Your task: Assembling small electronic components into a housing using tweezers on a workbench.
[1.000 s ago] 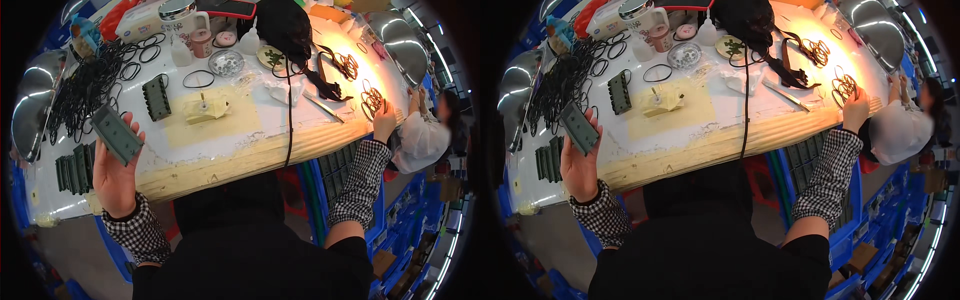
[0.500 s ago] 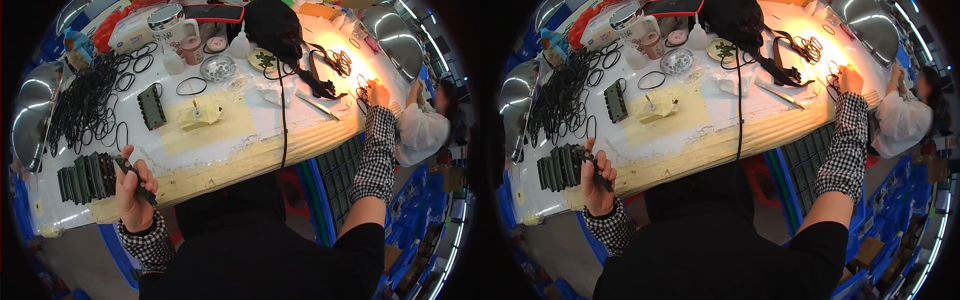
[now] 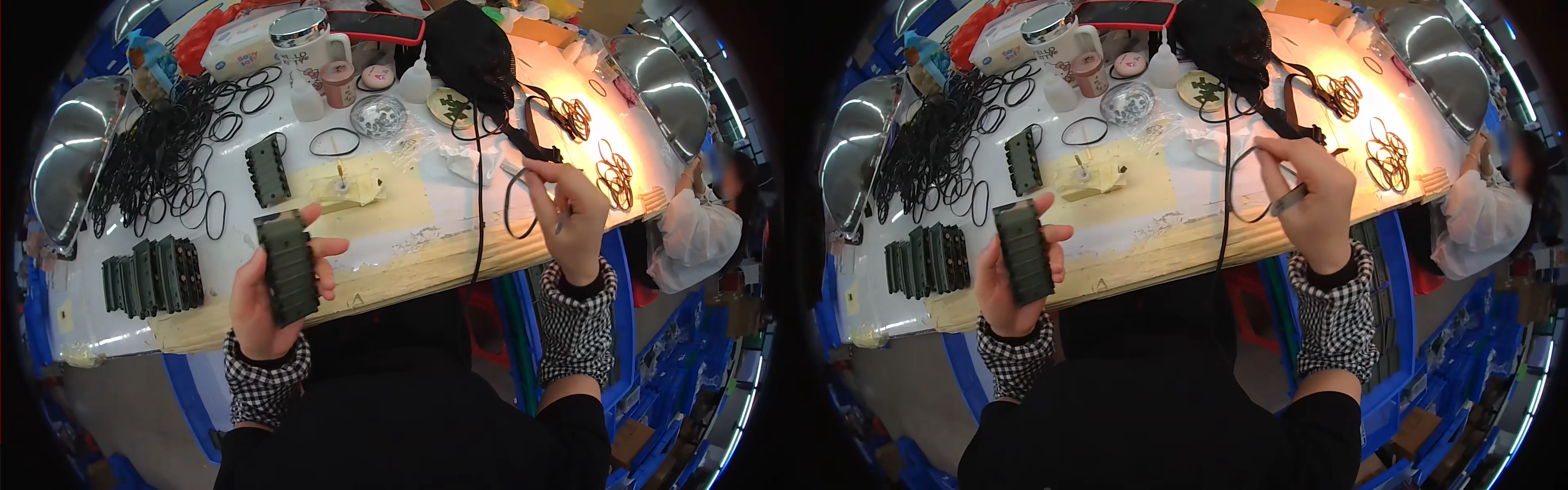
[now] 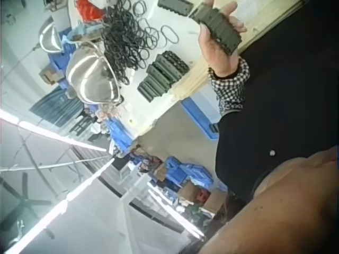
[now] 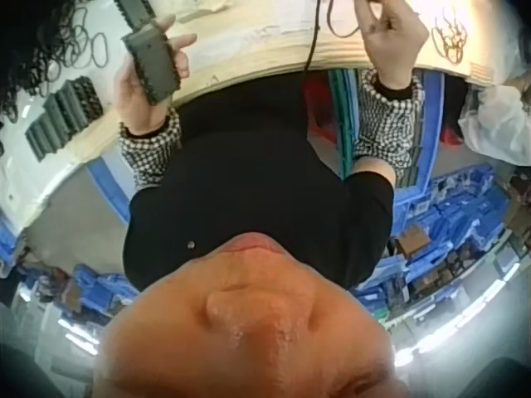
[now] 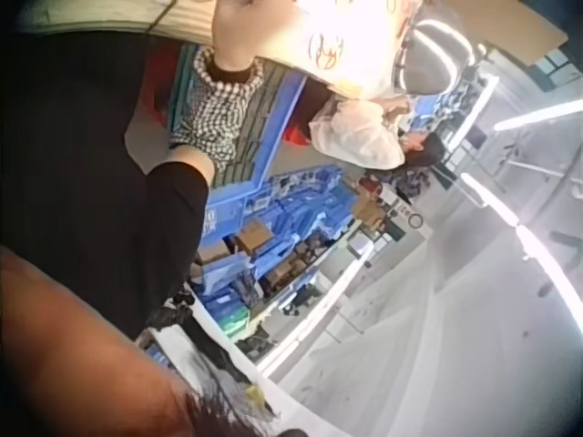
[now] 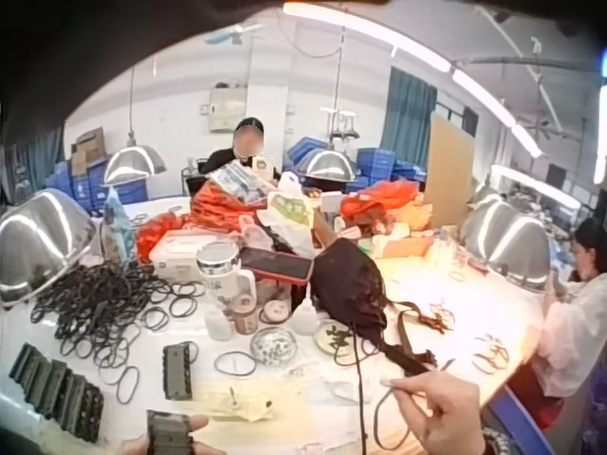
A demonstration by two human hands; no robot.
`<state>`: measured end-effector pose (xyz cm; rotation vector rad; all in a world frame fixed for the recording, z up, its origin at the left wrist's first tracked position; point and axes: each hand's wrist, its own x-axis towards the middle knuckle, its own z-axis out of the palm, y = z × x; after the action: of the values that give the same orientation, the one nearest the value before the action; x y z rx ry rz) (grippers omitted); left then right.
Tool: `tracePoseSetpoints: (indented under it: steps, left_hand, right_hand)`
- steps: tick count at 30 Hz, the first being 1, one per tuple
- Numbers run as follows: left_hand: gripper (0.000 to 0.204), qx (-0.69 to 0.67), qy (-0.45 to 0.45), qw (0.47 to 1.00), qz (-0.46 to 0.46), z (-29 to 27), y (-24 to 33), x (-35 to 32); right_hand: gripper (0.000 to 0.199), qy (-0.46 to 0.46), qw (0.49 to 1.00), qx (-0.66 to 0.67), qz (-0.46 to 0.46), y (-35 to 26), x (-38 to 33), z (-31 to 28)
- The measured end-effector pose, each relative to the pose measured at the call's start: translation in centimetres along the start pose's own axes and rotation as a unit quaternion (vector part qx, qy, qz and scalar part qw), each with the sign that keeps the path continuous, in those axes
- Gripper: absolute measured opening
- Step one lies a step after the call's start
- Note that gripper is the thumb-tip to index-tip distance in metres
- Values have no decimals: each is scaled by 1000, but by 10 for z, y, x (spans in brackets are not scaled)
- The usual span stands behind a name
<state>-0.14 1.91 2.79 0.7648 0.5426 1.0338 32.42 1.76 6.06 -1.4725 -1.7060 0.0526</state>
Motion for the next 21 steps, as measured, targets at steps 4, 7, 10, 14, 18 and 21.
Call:
tracePoseSetpoints:
  steps: [4, 7, 10, 14, 18, 21]
  left_hand:
    - [61, 4, -5, 998, -57, 12, -17, 5]
    - [57, -14, 22, 996, -91, 19, -20, 4]
    - [58, -30, 13, 995, -92, 19, -20, -3]
    - [57, -55, 49, 995, -60, 14, -17, -6]
    - [57, -17, 61, 998, -18, 8, -15, -6]
    - [57, 79, 34, 996, 23, 2, -15, -9]
  right_hand:
    - [17, -66, 990, 98, -81, -46, -2, 44]
    - [17, -86, 982, 130, -105, -66, -3, 65]
    - [18, -68, 977, 150, -134, -71, -4, 82]
    - [17, -109, 975, 172, -86, -77, -6, 81]
    - [16, -147, 968, 205, -13, -72, -11, 79]
    - [15, -127, 970, 206, -11, -70, -12, 81]
